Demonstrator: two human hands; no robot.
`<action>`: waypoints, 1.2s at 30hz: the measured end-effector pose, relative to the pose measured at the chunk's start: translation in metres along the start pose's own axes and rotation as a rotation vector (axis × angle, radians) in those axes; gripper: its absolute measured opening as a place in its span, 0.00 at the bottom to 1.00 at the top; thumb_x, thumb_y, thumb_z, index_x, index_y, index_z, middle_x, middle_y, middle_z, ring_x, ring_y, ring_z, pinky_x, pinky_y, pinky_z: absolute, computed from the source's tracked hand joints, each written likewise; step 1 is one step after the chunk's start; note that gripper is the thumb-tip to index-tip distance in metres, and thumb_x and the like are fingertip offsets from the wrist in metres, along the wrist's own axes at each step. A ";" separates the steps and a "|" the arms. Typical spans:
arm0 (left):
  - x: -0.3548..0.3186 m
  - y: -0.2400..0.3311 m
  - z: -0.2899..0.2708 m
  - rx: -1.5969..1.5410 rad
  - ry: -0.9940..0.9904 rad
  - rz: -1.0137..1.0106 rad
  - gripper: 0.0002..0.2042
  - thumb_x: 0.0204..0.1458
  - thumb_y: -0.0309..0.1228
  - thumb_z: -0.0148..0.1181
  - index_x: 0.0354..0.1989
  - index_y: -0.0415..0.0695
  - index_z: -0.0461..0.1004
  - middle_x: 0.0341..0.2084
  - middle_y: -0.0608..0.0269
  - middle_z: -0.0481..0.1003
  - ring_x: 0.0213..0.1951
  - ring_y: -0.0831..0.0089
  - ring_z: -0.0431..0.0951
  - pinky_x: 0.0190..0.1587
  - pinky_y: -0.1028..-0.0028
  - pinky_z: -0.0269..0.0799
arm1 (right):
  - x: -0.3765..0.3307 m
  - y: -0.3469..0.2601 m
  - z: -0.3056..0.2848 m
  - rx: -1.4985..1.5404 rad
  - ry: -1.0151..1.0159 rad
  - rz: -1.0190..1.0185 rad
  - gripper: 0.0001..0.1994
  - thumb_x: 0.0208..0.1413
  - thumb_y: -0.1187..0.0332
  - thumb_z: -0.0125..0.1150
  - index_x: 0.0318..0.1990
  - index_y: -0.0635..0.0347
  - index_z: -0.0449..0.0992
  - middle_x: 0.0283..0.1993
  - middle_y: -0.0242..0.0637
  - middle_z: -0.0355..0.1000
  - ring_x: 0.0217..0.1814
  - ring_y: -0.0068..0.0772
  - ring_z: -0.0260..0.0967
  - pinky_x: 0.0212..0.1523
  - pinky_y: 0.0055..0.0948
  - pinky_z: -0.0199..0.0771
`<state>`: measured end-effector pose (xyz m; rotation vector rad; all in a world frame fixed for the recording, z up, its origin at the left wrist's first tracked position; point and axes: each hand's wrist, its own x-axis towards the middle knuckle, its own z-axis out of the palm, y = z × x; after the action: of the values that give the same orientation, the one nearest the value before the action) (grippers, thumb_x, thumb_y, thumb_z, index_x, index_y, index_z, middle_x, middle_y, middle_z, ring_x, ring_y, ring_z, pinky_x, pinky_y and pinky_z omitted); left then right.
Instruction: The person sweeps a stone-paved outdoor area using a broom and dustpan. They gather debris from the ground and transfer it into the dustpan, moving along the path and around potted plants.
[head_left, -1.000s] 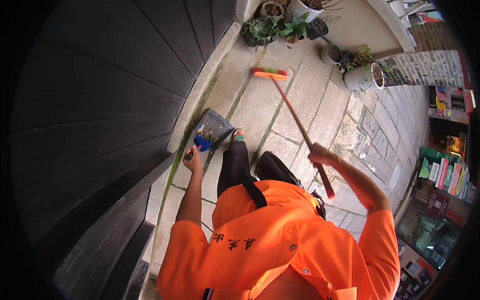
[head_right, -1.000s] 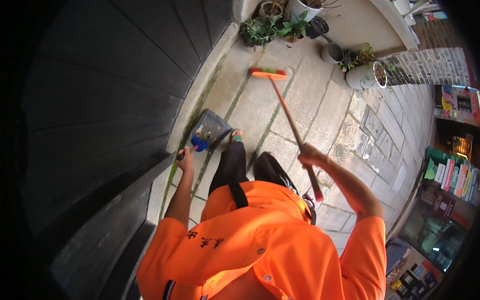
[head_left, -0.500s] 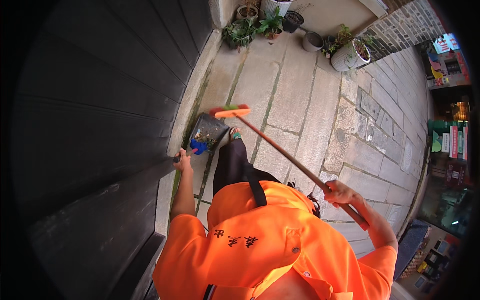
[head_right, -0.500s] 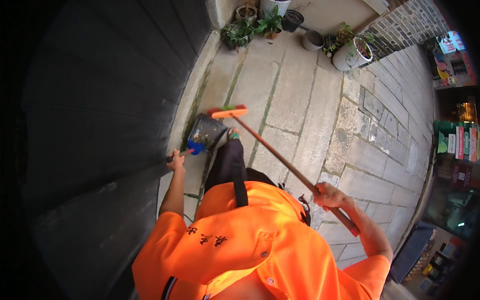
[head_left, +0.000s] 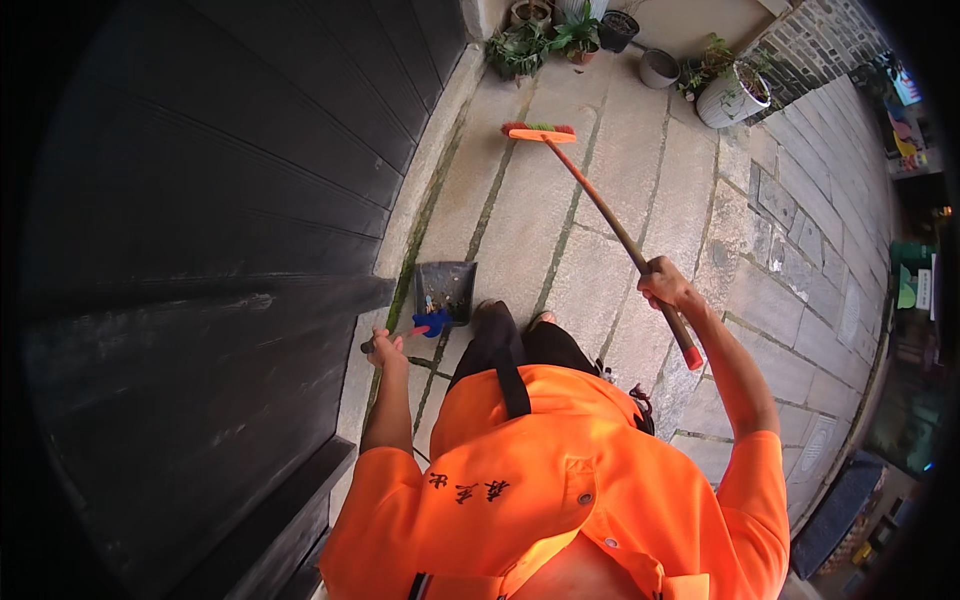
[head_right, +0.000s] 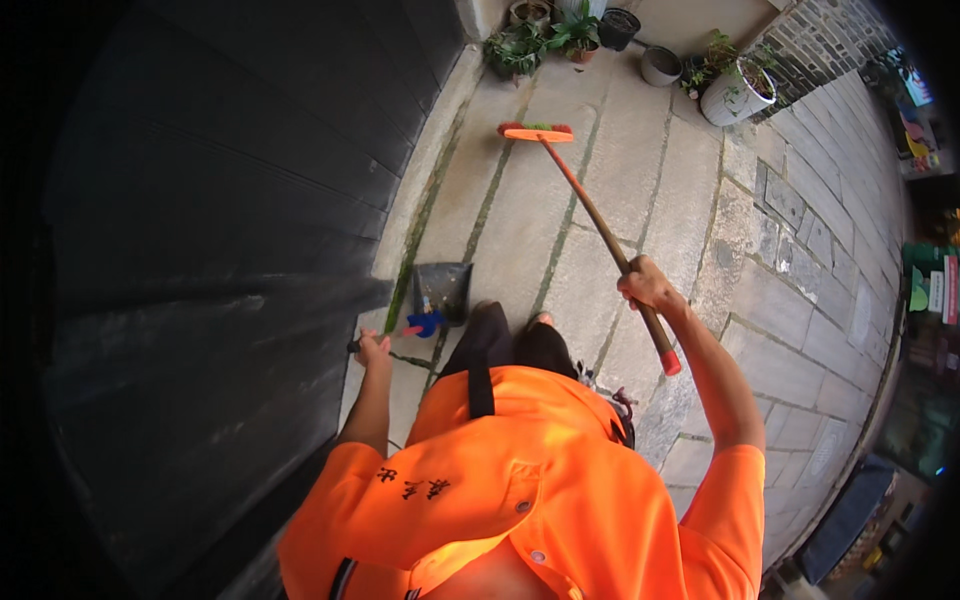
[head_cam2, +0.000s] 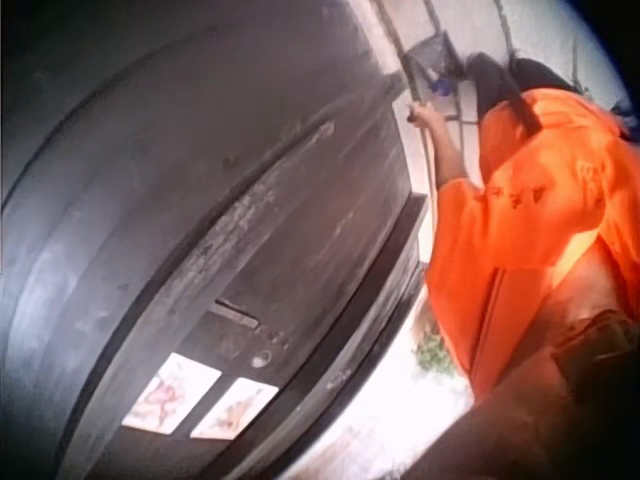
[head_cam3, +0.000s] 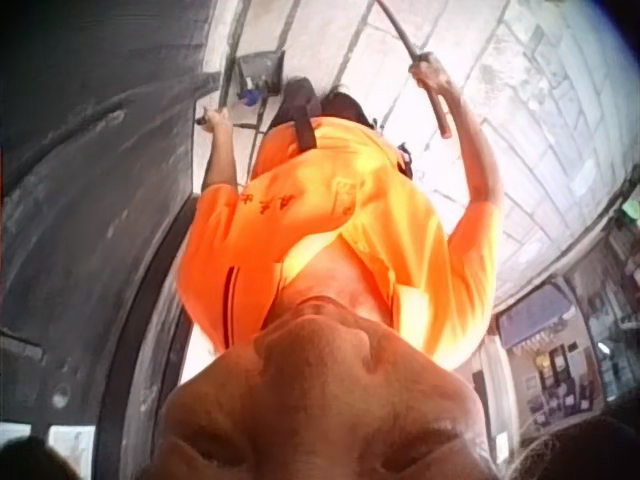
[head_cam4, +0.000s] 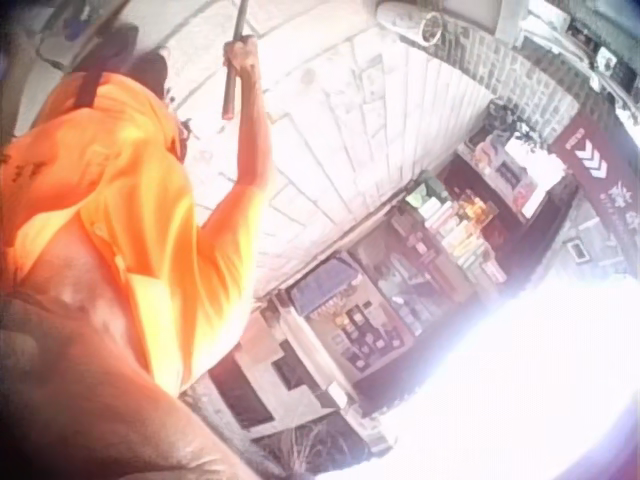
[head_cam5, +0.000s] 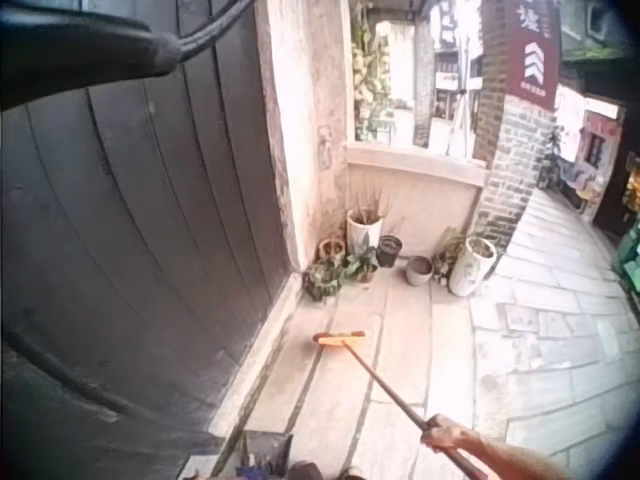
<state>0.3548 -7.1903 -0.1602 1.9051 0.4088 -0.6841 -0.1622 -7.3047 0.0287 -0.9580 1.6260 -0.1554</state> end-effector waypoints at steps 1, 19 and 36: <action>0.005 -0.003 -0.010 -0.020 0.029 -0.017 0.18 0.45 0.40 0.60 0.33 0.37 0.65 0.29 0.60 0.73 0.26 0.62 0.75 0.28 0.71 0.72 | 0.013 -0.007 0.010 -0.066 -0.005 -0.023 0.05 0.38 0.75 0.51 0.19 0.71 0.65 0.14 0.40 0.63 0.11 0.29 0.61 0.10 0.28 0.60; 0.128 -0.013 -0.096 0.001 0.116 -0.071 0.08 0.41 0.33 0.59 0.25 0.42 0.73 0.20 0.61 0.73 0.18 0.73 0.72 0.18 0.80 0.66 | -0.116 -0.068 0.153 -0.855 -0.598 0.167 0.11 0.40 0.72 0.52 0.32 0.70 0.67 0.21 0.44 0.69 0.18 0.34 0.70 0.17 0.32 0.69; 0.044 -0.009 -0.042 0.295 -0.203 0.137 0.14 0.47 0.40 0.56 0.31 0.40 0.73 0.30 0.62 0.74 0.26 0.70 0.74 0.29 0.75 0.71 | -0.116 0.030 0.064 -0.171 0.013 0.170 0.07 0.37 0.72 0.50 0.22 0.69 0.67 0.15 0.40 0.65 0.12 0.31 0.64 0.12 0.31 0.63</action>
<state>0.3955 -7.1497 -0.1814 2.0914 0.0488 -0.8737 -0.1233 -7.1849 0.0798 -0.9432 1.7453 0.0955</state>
